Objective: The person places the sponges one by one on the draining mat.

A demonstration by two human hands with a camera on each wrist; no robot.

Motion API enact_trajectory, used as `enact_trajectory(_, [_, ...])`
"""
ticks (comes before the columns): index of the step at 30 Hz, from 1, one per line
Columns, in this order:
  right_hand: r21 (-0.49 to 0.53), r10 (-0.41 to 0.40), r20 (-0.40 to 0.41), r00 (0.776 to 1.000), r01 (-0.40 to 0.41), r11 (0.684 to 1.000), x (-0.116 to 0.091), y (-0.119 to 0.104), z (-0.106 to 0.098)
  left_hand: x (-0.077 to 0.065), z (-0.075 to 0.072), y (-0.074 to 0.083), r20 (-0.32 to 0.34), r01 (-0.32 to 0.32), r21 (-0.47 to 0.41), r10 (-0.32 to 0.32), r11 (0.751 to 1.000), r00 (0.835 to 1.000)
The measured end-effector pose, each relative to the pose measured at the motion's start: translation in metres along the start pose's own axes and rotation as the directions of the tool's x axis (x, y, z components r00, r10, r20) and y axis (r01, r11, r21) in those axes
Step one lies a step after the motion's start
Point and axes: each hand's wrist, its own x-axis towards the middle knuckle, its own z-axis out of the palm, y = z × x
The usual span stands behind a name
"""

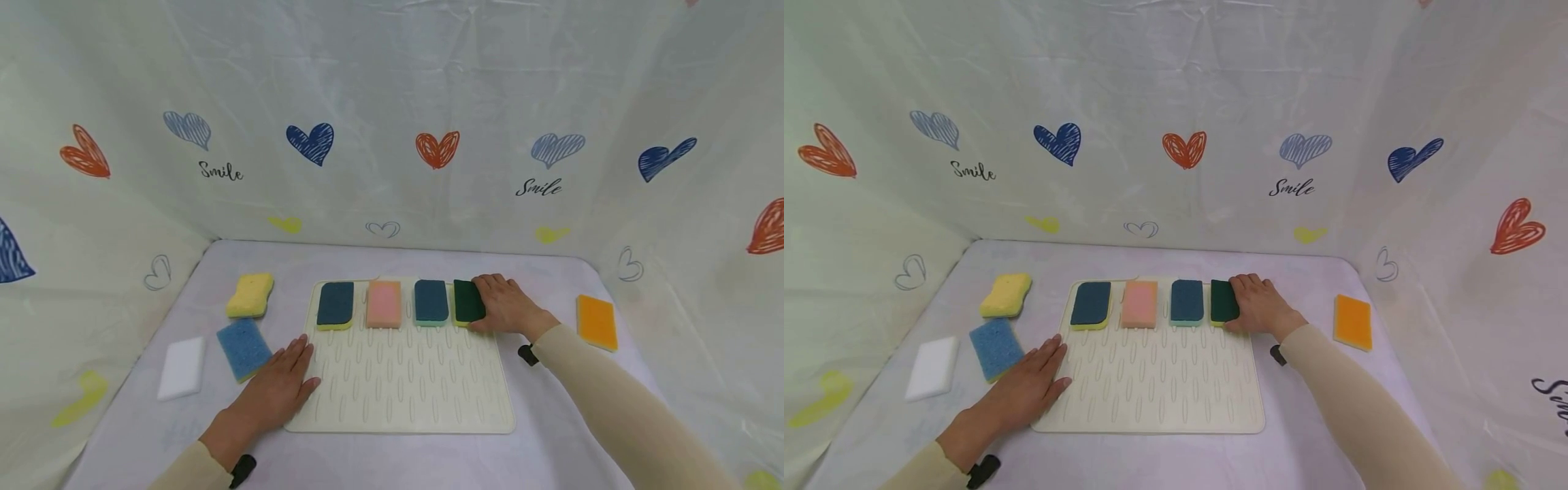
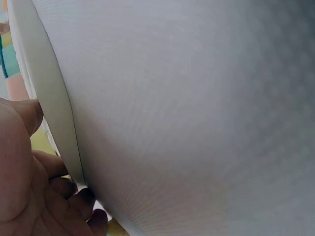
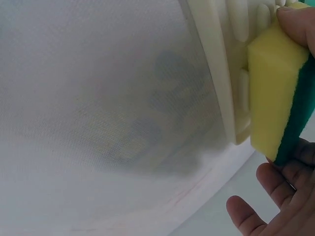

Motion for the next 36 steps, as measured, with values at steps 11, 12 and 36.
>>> enact_trajectory(11, [0.013,0.012,0.027,1.000,-0.012,1.000,0.000,-0.001,0.000,0.000,-0.002,0.001,0.008,0.004,-0.007,-0.004,1.000,1.000])
enact_trajectory(12, [0.013,0.013,0.029,0.999,-0.013,1.000,0.001,-0.001,0.000,0.000,-0.002,0.001,0.007,0.004,-0.007,-0.004,1.000,1.000])
enact_trajectory(36, [-0.038,0.048,-0.103,0.993,-0.053,0.998,-0.015,-0.014,-0.017,0.001,-0.002,0.002,0.020,0.012,-0.021,-0.012,1.000,1.000])
